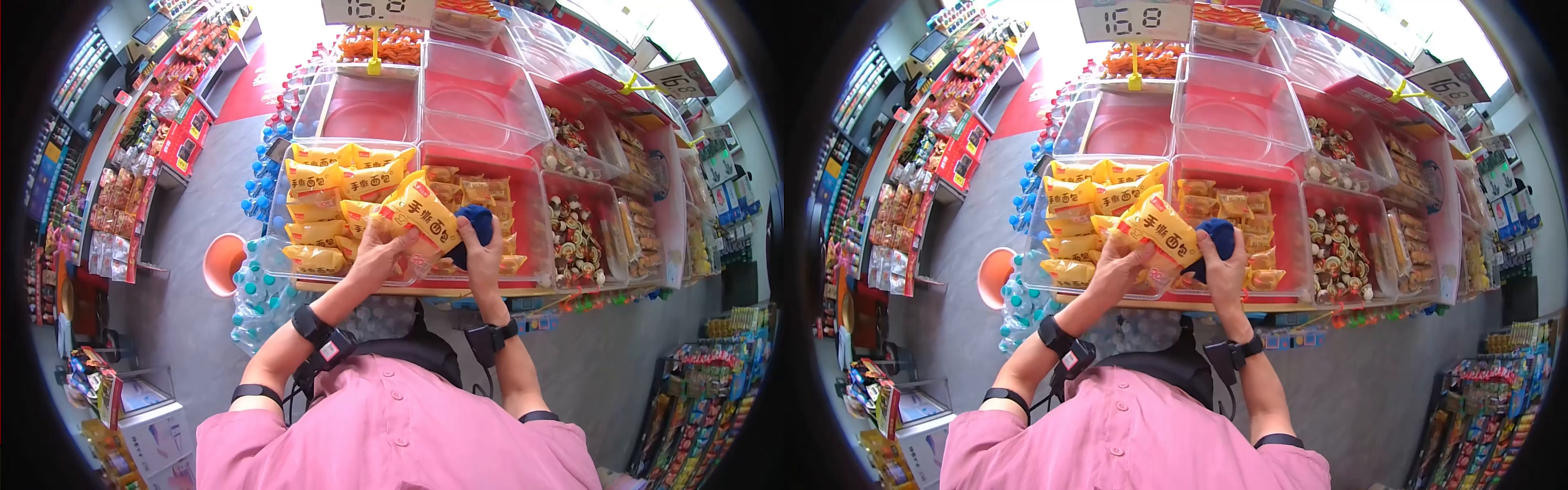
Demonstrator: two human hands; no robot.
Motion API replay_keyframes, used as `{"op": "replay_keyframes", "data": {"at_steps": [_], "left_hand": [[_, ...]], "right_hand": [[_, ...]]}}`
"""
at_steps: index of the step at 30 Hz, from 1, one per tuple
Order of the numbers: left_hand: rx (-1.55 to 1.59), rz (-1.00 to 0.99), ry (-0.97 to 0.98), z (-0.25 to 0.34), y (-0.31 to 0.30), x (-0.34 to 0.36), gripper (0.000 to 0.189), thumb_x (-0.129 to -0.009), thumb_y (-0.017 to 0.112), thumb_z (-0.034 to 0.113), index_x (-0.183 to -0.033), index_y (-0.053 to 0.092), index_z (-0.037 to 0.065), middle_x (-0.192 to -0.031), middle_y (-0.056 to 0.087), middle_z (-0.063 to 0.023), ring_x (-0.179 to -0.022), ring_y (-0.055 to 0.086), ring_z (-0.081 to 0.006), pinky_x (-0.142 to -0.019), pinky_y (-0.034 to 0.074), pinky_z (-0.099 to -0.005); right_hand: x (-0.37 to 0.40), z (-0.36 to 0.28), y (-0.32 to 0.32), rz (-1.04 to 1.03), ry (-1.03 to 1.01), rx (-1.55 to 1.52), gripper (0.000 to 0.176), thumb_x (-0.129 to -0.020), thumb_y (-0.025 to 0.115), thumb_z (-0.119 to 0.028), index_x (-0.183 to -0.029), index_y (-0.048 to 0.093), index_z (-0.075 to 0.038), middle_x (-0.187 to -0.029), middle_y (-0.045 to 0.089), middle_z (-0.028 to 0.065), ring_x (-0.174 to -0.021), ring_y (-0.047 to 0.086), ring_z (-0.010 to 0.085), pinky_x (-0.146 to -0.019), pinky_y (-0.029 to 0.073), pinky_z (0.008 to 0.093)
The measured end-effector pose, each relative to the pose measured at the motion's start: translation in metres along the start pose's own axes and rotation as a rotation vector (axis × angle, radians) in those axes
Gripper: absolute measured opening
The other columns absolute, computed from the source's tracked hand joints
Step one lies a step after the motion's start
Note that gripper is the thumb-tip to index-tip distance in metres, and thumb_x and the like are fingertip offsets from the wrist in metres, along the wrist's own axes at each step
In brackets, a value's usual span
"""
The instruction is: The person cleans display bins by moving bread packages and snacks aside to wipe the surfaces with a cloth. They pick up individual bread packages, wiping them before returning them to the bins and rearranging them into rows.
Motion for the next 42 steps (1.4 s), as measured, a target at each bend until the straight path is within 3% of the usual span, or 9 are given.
{"op": "replay_keyframes", "data": {"at_steps": [4,7,10,12,18,20,26,38,42], "left_hand": [[-0.084,-0.015,-0.059,0.01,-0.009,-0.003,0.045,-0.083,0.065,0.006,-0.122,0.043,0.003,-0.109,0.058,-0.0078,-0.098,0.058,-0.0149,-0.085,0.049,-0.0289],[-0.539,-0.216,0.133,-0.022,-0.014,0.001,0.067,-0.072,0.069,0.003,-0.13,0.037,0.0,-0.115,0.055,-0.0101,-0.101,0.056,-0.0169,-0.09,0.045,-0.03],[-0.873,-0.255,0.053,-0.008,-0.014,0.008,0.07,-0.069,0.071,0.005,-0.13,0.038,0.0,-0.109,0.056,-0.0121,-0.097,0.056,-0.0169,-0.084,0.047,-0.0297],[-0.892,-0.309,0.004,-0.003,-0.009,0.019,0.067,-0.07,0.071,0.005,-0.129,0.039,0.0,-0.107,0.057,-0.0104,-0.095,0.056,-0.0157,-0.082,0.047,-0.0292],[-0.666,-0.513,0.004,0.016,-0.004,0.025,0.053,-0.079,0.067,0.003,-0.126,0.042,0.001,-0.108,0.056,-0.0049,-0.097,0.054,-0.011,-0.084,0.044,-0.0251],[-0.186,-0.4,-0.135,0.017,-0.007,0.025,0.048,-0.08,0.067,0.005,-0.123,0.045,0.001,-0.115,0.052,-0.004,-0.103,0.05,-0.0098,-0.089,0.041,-0.0261],[-0.618,-0.273,0.314,0.023,-0.017,0.01,0.028,-0.082,0.065,0.008,-0.108,0.057,0.001,-0.11,0.047,-0.0059,-0.106,0.047,-0.0161,-0.092,0.037,-0.0277],[-0.326,0.325,0.323,0.073,-0.082,0.011,0.031,-0.088,0.056,0.003,-0.119,0.052,0.003,-0.108,0.058,-0.0046,-0.098,0.055,-0.0119,-0.083,0.046,-0.0239],[-0.534,0.141,0.411,0.131,-0.129,0.003,0.042,-0.082,0.063,0.002,-0.122,0.049,0.004,-0.104,0.061,-0.0054,-0.095,0.059,-0.0131,-0.082,0.049,-0.0271]], "right_hand": [[0.007,-0.037,0.003,-0.076,-0.158,-0.018,0.027,-0.084,0.067,-0.02,-0.103,0.054,-0.006,-0.095,0.06,0.0065,-0.082,0.06,0.015,-0.071,0.05,0.0275],[0.015,-0.044,0.025,-0.316,-0.838,0.745,0.031,-0.084,0.067,-0.027,-0.105,0.054,-0.008,-0.099,0.06,0.0134,-0.087,0.06,0.0234,-0.076,0.049,0.0349],[0.012,-0.024,0.033,-0.235,-0.764,0.833,0.032,-0.083,0.065,-0.033,-0.103,0.056,-0.009,-0.102,0.058,0.0186,-0.092,0.059,0.0281,-0.08,0.047,0.0385],[-0.002,0.0,0.03,-0.3,0.008,0.385,0.03,-0.085,0.063,-0.035,-0.1,0.058,-0.01,-0.098,0.06,0.0182,-0.086,0.061,0.0253,-0.076,0.048,0.0347],[-0.023,-0.001,0.007,-0.482,0.519,-0.224,0.028,-0.091,0.057,-0.027,-0.109,0.055,-0.005,-0.091,0.063,0.0033,-0.077,0.06,0.0092,-0.065,0.049,0.021],[-0.018,-0.007,-0.001,-0.639,0.6,-0.488,0.039,-0.09,0.058,-0.027,-0.121,0.048,-0.005,-0.104,0.06,0.0035,-0.09,0.058,0.0089,-0.076,0.049,0.0227],[0.015,0.011,0.014,-0.894,0.491,-0.245,0.061,-0.083,0.066,-0.02,-0.133,0.035,-0.006,-0.123,0.049,0.0036,-0.11,0.047,0.0109,-0.094,0.042,0.0295],[0.032,0.007,0.016,-0.528,0.936,-0.402,0.038,-0.086,0.064,-0.031,-0.113,0.057,-0.007,-0.095,0.063,0.0014,-0.08,0.061,0.0091,-0.069,0.05,0.0228],[0.021,0.004,-0.029,-0.289,0.795,-0.413,0.029,-0.086,0.063,-0.023,-0.11,0.059,-0.006,-0.096,0.064,0.0039,-0.082,0.063,0.0115,-0.068,0.052,0.0245]]}}
Point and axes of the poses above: each hand's wrist, its own x-axis away from the middle knuckle, its own y-axis out of the palm, z = x × y, the point moved 2 cm from there along -x, towards the middle knuckle
